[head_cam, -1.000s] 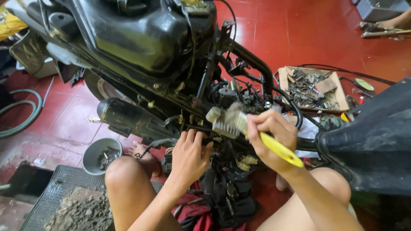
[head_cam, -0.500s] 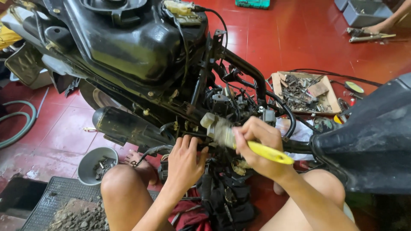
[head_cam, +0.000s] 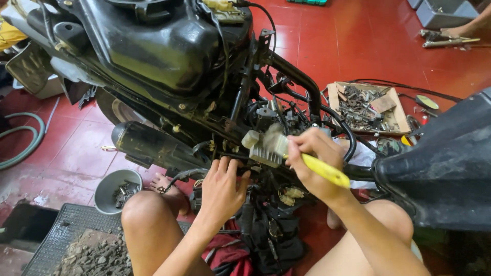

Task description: The person sits on the floor and uses a yellow-handled brush to scrub the motorcycle engine, focusing on the cylinder head and surrounding components. The person holds the engine parts with one hand while scrubbing with the other.

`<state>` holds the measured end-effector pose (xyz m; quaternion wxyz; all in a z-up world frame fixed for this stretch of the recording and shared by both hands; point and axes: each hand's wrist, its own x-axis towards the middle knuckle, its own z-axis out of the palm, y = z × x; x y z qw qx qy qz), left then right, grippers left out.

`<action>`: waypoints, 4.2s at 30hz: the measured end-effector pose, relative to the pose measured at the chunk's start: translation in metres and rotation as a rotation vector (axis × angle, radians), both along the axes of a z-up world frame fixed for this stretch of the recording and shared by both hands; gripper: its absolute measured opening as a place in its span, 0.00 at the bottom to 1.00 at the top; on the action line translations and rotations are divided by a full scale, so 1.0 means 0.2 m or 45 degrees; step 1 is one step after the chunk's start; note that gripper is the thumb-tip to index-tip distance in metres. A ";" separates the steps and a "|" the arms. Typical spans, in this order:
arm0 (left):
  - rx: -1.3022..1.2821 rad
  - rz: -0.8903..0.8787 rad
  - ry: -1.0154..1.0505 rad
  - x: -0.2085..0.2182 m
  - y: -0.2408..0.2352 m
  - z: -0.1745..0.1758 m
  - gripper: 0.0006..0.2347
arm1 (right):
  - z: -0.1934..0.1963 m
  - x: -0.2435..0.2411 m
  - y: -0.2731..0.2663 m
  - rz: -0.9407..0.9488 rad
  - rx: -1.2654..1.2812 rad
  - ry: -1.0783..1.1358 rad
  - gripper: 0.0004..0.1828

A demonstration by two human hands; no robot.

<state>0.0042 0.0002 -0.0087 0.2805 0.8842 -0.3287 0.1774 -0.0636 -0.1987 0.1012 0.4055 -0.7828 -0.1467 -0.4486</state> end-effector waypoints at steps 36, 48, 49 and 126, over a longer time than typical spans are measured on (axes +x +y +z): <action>0.021 0.002 0.034 -0.01 0.01 0.01 0.11 | -0.03 -0.02 0.01 -0.189 -0.109 -0.040 0.21; -0.016 0.004 -0.012 0.00 0.00 0.02 0.11 | -0.02 0.01 -0.01 0.063 0.108 0.085 0.19; -0.011 0.006 -0.016 0.00 0.00 0.02 0.11 | 0.00 -0.01 -0.01 0.120 0.091 0.122 0.19; -0.011 -0.026 -0.030 0.01 0.00 0.04 0.10 | 0.04 -0.02 -0.08 0.141 -0.201 0.192 0.22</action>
